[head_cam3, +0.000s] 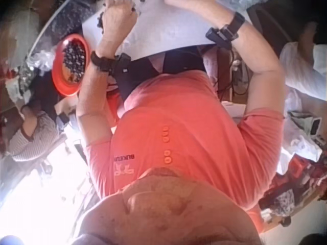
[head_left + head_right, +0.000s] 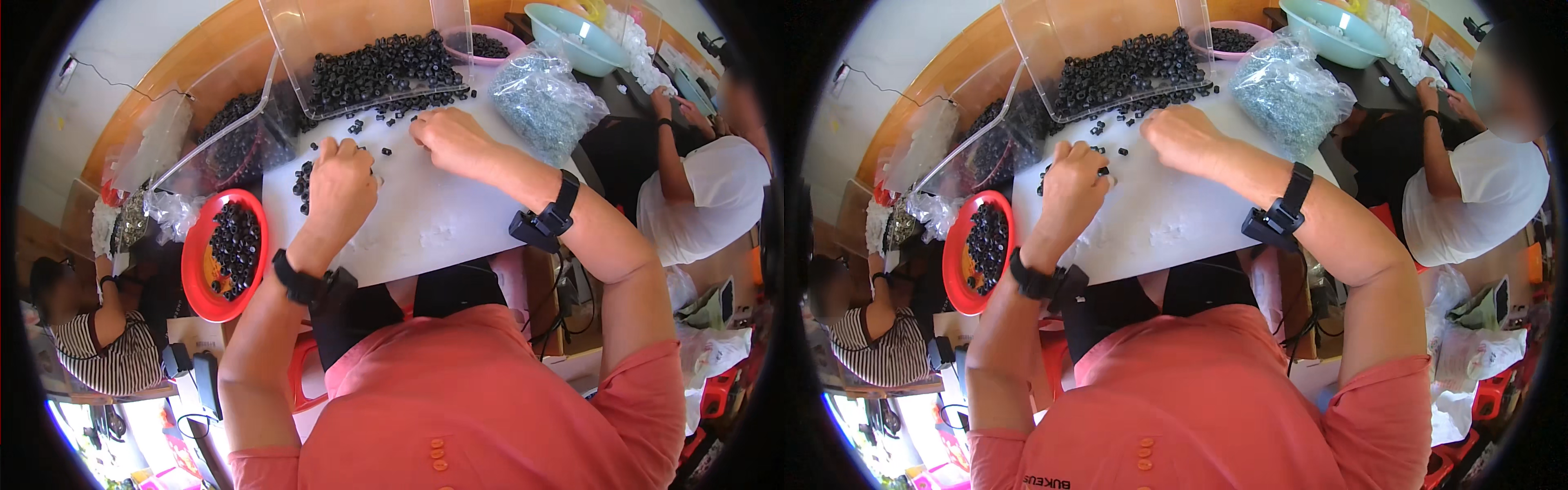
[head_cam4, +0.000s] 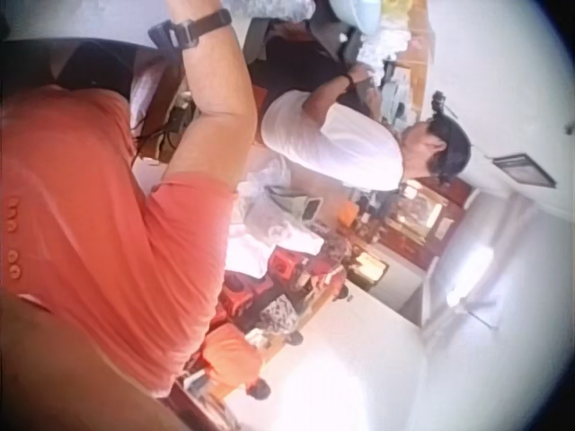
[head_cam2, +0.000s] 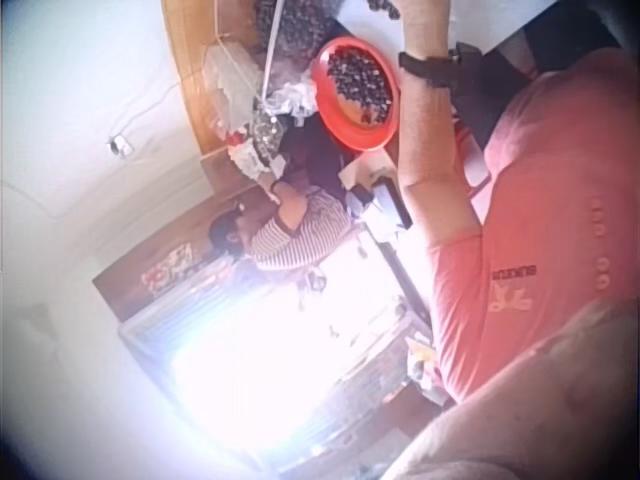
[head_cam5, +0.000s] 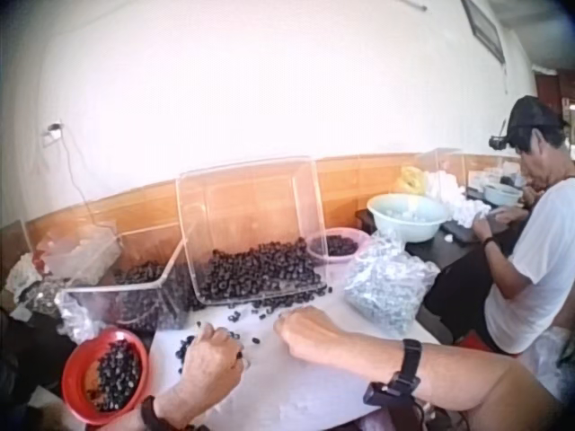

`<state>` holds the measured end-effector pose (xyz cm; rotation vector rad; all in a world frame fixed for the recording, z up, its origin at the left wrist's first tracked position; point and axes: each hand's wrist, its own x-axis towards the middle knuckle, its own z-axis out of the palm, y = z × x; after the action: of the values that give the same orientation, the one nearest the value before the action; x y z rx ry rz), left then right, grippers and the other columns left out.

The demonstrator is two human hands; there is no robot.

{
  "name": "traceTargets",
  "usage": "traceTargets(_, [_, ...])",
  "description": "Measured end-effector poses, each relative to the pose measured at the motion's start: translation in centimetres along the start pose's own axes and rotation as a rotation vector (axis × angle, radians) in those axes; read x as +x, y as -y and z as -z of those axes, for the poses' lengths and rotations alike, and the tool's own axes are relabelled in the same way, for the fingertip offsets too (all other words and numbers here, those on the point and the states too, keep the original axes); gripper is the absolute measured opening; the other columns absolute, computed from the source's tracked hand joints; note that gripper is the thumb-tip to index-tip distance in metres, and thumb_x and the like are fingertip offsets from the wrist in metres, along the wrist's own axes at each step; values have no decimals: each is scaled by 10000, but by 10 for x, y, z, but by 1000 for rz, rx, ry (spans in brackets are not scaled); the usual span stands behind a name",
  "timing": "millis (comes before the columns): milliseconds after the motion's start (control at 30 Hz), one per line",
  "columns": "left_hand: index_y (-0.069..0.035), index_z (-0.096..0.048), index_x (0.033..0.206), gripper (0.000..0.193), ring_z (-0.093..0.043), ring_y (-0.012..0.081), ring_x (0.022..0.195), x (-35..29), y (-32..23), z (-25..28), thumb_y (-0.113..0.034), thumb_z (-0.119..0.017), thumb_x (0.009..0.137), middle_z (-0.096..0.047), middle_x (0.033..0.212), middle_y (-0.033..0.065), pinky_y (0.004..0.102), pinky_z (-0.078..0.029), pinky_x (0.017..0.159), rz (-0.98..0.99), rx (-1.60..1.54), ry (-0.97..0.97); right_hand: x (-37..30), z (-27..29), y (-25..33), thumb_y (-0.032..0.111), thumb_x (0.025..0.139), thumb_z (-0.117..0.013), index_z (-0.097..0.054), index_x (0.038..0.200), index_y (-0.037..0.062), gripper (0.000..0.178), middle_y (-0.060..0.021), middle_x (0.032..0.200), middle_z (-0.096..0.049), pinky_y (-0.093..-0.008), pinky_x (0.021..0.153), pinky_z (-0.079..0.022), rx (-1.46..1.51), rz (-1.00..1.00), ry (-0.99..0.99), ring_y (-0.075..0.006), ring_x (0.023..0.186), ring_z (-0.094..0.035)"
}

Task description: Manually assembling small black shoe components by inserting white parts into them at a manufacturing workbench.

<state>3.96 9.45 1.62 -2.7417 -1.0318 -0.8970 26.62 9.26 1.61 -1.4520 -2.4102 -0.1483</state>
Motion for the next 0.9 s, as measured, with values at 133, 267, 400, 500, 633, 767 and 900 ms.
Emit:
traceTargets(133, [-2,-642,724,49,-556,323,954,15,7,-16,-39,-649,692,-616,871,137,434,-515,737,-22,219,150,-14,18,13,-23,773,-610,-579,826,19,75,-144,835,-618,-414,710,-496,211,-31,-178,-345,811,-620])
traceTargets(267, [-3,-644,732,53,-559,311,960,16,8,-17,-21,-632,683,-616,877,135,412,-523,725,-3,278,182,-33,41,40,-12,834,-639,-585,875,12,71,-76,816,-625,-299,680,-489,659,-135,-319,-187,747,-614])
traceTargets(400, [6,-644,753,73,-560,304,957,16,7,-11,5,-612,688,-613,881,132,393,-528,714,-107,356,222,-52,36,48,-12,856,-649,-618,922,-3,73,-7,846,-640,-239,721,-484,972,-327,-289,-63,792,-581])
traceTargets(500, [14,-648,785,87,-566,300,933,15,8,-3,13,-614,705,-612,873,133,391,-528,718,-118,267,156,-59,29,53,13,842,-675,-636,908,-2,79,-40,834,-674,-262,731,-502,1052,-376,-364,-105,781,-618])
traceTargets(633, [9,-688,937,176,-602,248,873,7,-18,22,22,-640,768,-640,903,135,366,-514,719,36,-331,60,-65,26,62,-8,854,-671,-639,910,0,65,-27,851,-676,-250,746,-506,1129,-382,-401,-92,799,-619])
traceTargets(767, [4,-686,1090,237,-541,84,668,-26,-36,31,7,-646,856,-652,866,52,246,-459,604,589,-937,222,-64,17,79,-20,871,-669,-649,921,6,60,-6,875,-662,-231,760,-499,1261,-330,-373,-68,825,-605])
traceTargets(900, [41,-679,1078,205,-519,79,633,-50,-48,27,-9,-640,882,-646,842,46,228,-436,565,726,-1230,139,-58,14,97,-26,880,-661,-655,929,11,62,-6,887,-653,-228,753,-492,1239,-293,-302,-60,832,-596])
